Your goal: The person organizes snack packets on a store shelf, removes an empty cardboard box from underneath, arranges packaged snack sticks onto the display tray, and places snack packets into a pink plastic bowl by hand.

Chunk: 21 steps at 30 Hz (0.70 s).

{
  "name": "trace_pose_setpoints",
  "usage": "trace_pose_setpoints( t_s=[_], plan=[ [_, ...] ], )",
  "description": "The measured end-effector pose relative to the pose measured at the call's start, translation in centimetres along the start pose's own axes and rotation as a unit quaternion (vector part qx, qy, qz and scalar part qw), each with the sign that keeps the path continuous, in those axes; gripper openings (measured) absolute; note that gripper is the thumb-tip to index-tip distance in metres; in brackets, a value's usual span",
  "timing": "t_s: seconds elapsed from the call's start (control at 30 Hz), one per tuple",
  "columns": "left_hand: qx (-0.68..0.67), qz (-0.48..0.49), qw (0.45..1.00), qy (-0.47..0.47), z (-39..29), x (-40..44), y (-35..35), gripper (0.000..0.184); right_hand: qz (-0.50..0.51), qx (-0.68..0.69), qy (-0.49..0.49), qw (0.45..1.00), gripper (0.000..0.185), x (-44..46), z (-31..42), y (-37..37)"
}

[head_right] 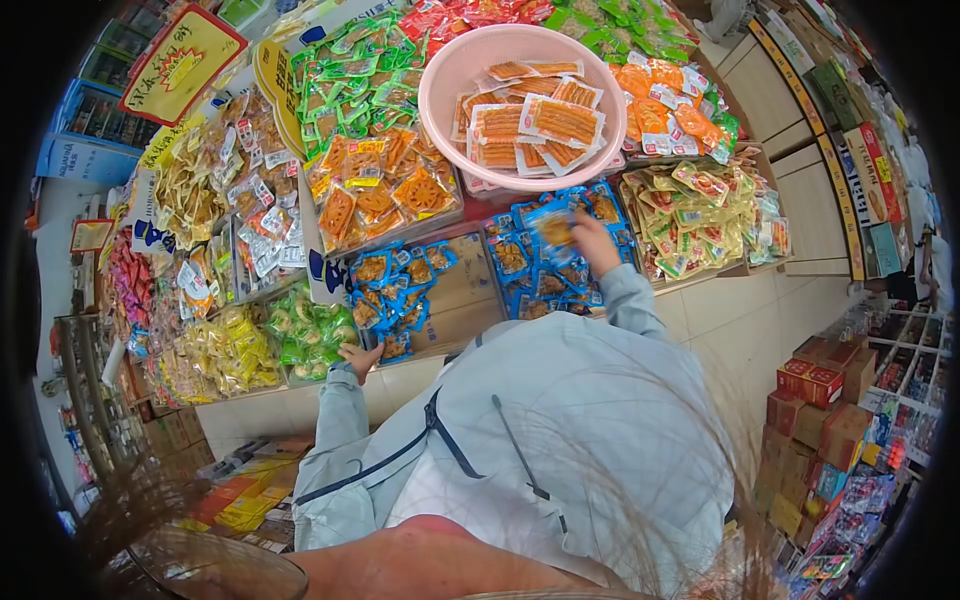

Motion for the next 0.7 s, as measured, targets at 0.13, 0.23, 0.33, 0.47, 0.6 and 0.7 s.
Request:
trace_pose_setpoints(
  t_s=[0.13, 0.23, 0.33, 0.47, 0.6, 0.7],
  plan=[
    [-0.005, -0.004, 1.000, -0.010, 0.4, 0.9, 0.4, 0.135, -0.189, -0.365, -0.176, 0.894, 0.039, -0.9, 3.4, -7.0],
    [-0.041, 0.004, 0.999, 0.009, 0.0, 0.0, 0.1, 0.136, -0.079, -0.580, -0.105, 0.804, 0.044, -1.2, 1.8, -3.7],
    [-0.039, 0.006, 0.999, 0.013, -1.2, -1.9, -0.8, 0.138, -0.175, -0.613, -0.140, 0.758, 0.046, -2.7, 3.3, -1.1],
    [-0.031, -0.008, 0.999, 0.017, -0.6, -1.2, -0.5, 0.138, -0.171, -0.532, -0.248, 0.791, 0.039, -3.8, 8.2, 5.1],
    [-0.015, -0.013, 1.000, 0.015, -0.5, -1.1, -0.5, 0.135, 0.081, -0.398, -0.395, 0.824, 0.037, -5.0, 8.6, 15.6],
    [-0.032, -0.034, 0.999, 0.020, -0.8, -1.3, -0.3, 0.133, 0.246, -0.435, -0.440, 0.747, 0.041, -6.3, 5.7, 23.6]
  ],
)
Point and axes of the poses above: each hand's wrist, its own x-axis towards the middle knuckle, its own y-axis out of the palm, z = x × y, the point moved 9 cm from there along x, towards the middle knuckle, and after that the axes turned 1 degree about -y, right-handed, at the moved point
